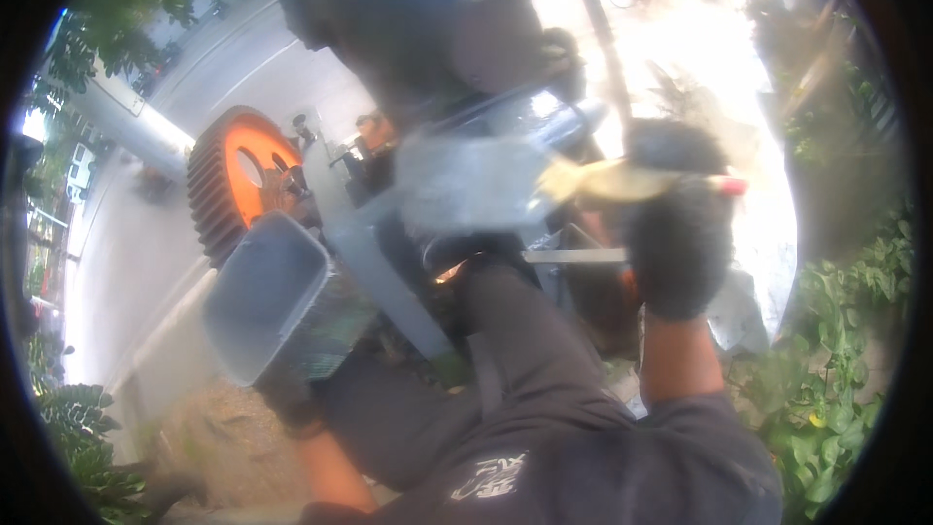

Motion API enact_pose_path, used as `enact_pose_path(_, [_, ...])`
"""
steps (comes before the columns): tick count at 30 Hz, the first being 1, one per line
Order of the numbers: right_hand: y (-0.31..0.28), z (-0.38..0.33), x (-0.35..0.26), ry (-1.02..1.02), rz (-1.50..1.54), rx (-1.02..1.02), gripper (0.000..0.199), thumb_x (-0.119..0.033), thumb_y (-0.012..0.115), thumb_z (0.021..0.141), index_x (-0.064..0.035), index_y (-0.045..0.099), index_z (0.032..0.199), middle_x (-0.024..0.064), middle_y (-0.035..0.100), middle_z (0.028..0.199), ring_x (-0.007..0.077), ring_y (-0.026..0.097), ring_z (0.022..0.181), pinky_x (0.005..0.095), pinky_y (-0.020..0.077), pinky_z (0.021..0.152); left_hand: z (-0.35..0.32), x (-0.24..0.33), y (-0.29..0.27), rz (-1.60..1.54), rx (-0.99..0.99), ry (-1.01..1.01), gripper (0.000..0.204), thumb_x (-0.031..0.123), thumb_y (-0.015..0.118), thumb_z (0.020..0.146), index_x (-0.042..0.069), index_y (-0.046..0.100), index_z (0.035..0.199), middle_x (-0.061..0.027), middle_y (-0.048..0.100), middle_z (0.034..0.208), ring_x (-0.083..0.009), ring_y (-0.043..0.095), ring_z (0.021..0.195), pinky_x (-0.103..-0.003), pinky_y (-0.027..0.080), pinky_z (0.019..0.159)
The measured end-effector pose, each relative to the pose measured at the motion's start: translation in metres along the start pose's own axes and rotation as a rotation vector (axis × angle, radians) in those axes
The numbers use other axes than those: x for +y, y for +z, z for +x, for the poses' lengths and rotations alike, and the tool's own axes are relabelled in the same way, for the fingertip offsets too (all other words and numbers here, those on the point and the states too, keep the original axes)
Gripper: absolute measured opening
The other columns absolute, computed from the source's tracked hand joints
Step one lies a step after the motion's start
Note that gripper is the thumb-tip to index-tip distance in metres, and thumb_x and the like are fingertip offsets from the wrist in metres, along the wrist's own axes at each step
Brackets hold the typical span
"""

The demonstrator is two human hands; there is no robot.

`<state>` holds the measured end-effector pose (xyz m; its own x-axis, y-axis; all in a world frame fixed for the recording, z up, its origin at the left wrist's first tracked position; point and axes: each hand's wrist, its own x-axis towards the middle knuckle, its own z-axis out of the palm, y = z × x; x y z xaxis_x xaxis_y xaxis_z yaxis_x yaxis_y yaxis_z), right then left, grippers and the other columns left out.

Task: The person paints a large stationary machine outdoors using a paintbrush and a small container of grey paint. They apply paint to various metal surfaces including the frame, gears, and side panels, occasionally dipping the brush to reload paint.

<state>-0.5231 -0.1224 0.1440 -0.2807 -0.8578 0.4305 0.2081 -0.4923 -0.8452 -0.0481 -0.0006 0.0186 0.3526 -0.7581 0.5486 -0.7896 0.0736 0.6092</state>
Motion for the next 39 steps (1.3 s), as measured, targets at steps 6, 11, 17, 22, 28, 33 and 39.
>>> enact_pose_path(6, [0.03, -0.028, 0.038, 0.04, -0.452, -0.203, 0.037, -0.026, 0.062, 0.104, 0.0006, 0.056, 0.129, 0.0128, 0.062, 0.121, 0.0274, 0.067, 0.111, 0.0428, 0.0573, 0.099, 0.017, 0.035, 0.007, 0.032, -0.037, 0.061, 0.066, 0.049, 0.08, 0.083, 0.005, 0.069, 0.131, -0.0157, 0.072, 0.123, -0.039, 0.07, 0.113, -0.052, 0.053, 0.102])
enact_pose_path(11, [0.064, -0.026, 0.046, 0.108, -0.457, -0.307, 0.039, -0.027, 0.058, 0.108, 0.0013, 0.054, 0.135, 0.0149, 0.065, 0.123, 0.0242, 0.067, 0.11, 0.0389, 0.0556, 0.099, 0.014, 0.026, 0.002, 0.241, -0.174, 0.299, 0.066, 0.047, 0.083, 0.079, 0.01, 0.069, 0.132, -0.0142, 0.073, 0.124, -0.0408, 0.07, 0.113, -0.053, 0.053, 0.102])
enact_pose_path(17, [0.138, -0.035, 0.05, 0.379, 0.303, -0.196, 0.045, -0.036, 0.06, 0.108, -0.0057, 0.055, 0.141, 0.0177, 0.068, 0.126, 0.0318, 0.066, 0.114, 0.0479, 0.0518, 0.105, 0.017, 0.05, 0.009, 0.057, -0.214, 0.143, 0.086, 0.047, 0.089, 0.071, 0.003, 0.061, 0.139, -0.0161, 0.071, 0.127, -0.0393, 0.07, 0.113, -0.048, 0.056, 0.099])
enact_pose_path(22, [0.16, -0.033, 0.062, 0.365, 0.242, -0.308, 0.052, -0.042, 0.059, 0.107, -0.0084, 0.052, 0.146, 0.0186, 0.066, 0.13, 0.0321, 0.064, 0.118, 0.0486, 0.0511, 0.106, 0.026, 0.058, 0.017, -0.266, 0.042, 0.212, 0.113, 0.055, 0.094, 0.068, -0.005, 0.046, 0.151, -0.0178, 0.069, 0.131, -0.0346, 0.071, 0.114, -0.045, 0.058, 0.098])
enact_pose_path(28, [0.204, -0.037, 0.03, 0.609, 0.868, -0.202, 0.048, -0.035, 0.062, 0.107, -0.0064, 0.052, 0.145, 0.0114, 0.065, 0.109, 0.0221, 0.064, 0.096, 0.0374, 0.0563, 0.088, 0.005, 0.029, 0.019, -0.007, -0.223, 0.29, 0.125, 0.06, 0.094, 0.066, -0.005, 0.037, 0.156, -0.0182, 0.066, 0.136, -0.033, 0.069, 0.12, -0.045, 0.056, 0.101])
enact_pose_path(33, [0.205, -0.036, 0.025, 0.661, 0.835, -0.14, 0.047, -0.029, 0.06, 0.108, -0.0026, 0.052, 0.146, 0.0112, 0.065, 0.111, 0.0207, 0.064, 0.096, 0.0366, 0.0566, 0.088, 0.032, 0.06, 0.016, -0.53, -0.408, 0.101, 0.134, 0.055, 0.098, 0.065, -0.005, 0.026, 0.161, -0.0189, 0.059, 0.147, -0.031, 0.063, 0.131, -0.045, 0.051, 0.11])
enact_pose_path(39, [0.168, -0.032, 0.059, 0.519, 0.595, -0.146, 0.049, -0.029, 0.061, 0.107, 0.0003, 0.052, 0.145, 0.0135, 0.064, 0.109, 0.0189, 0.062, 0.089, 0.034, 0.0562, 0.082, 0.042, 0.085, 0.028, -0.739, -0.339, 0.221, 0.128, 0.034, 0.099, 0.072, -0.002, 0.017, 0.164, -0.0198, 0.056, 0.15, -0.0307, 0.058, 0.138, -0.044, 0.043, 0.119])
